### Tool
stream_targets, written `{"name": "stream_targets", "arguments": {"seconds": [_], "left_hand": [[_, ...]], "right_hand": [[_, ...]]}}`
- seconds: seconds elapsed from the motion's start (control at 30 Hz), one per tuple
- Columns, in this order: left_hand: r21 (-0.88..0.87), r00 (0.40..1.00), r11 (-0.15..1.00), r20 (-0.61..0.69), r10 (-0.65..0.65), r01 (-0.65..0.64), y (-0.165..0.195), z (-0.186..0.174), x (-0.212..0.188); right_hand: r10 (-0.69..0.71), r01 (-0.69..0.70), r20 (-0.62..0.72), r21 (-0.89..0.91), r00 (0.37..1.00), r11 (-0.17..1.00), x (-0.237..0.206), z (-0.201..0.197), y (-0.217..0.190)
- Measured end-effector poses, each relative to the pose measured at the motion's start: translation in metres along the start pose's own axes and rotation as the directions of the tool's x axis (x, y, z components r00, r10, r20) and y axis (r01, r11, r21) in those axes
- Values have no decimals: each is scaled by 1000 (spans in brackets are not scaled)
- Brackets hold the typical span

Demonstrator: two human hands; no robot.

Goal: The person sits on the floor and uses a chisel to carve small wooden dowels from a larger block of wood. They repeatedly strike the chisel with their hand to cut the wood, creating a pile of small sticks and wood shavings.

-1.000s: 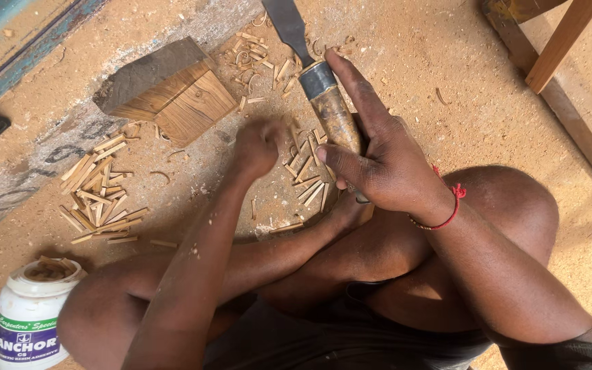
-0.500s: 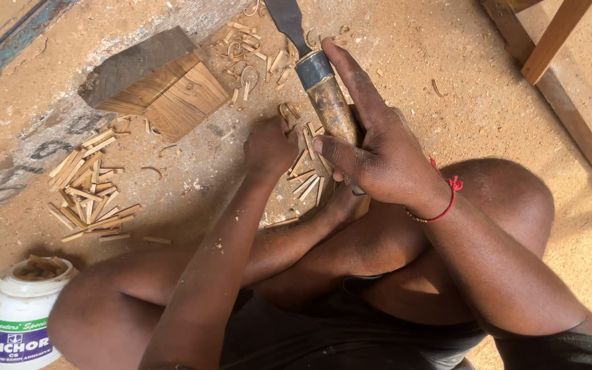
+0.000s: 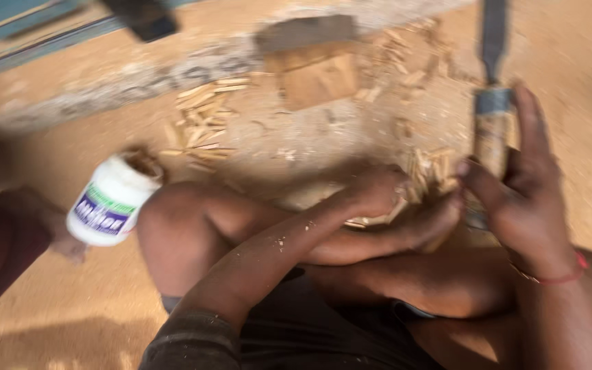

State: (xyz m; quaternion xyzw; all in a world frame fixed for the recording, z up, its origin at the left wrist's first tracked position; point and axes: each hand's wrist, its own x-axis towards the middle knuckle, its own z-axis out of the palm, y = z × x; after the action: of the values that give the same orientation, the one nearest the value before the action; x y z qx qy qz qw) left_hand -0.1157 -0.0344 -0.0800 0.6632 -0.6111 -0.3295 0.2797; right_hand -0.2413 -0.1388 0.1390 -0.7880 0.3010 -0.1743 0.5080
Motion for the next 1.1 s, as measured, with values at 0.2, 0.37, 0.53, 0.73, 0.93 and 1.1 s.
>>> {"name": "stream_targets", "arguments": {"seconds": [0.2,0.37,0.53,0.73,0.93,1.1], "left_hand": [[215,883,895,187,-430,390,-64,-98,-36],[299,819,765,-279,-501,570,-156,-234,-94],[170,623,609,-374,-687,775,-190,-261,-139],[353,754,668,-373,-542,655,-186,-239,-123],[163,760,775,-400,-513,610,-174,-248,-122],[-404,670,724,-295,-682,559,-166,-263,-131]], "right_hand": [[24,-24,6,-7,1000,1000,-5,13,6],[261,-268,64,151,963,952,-3,29,2],[373,-378,74,71,925,923,-1,42,-5],[304,-310,83,75,949,948,6,52,-2],[335,-337,84,9,938,941,5,53,1],[359,-361,98,9,928,932,5,53,3]]}}
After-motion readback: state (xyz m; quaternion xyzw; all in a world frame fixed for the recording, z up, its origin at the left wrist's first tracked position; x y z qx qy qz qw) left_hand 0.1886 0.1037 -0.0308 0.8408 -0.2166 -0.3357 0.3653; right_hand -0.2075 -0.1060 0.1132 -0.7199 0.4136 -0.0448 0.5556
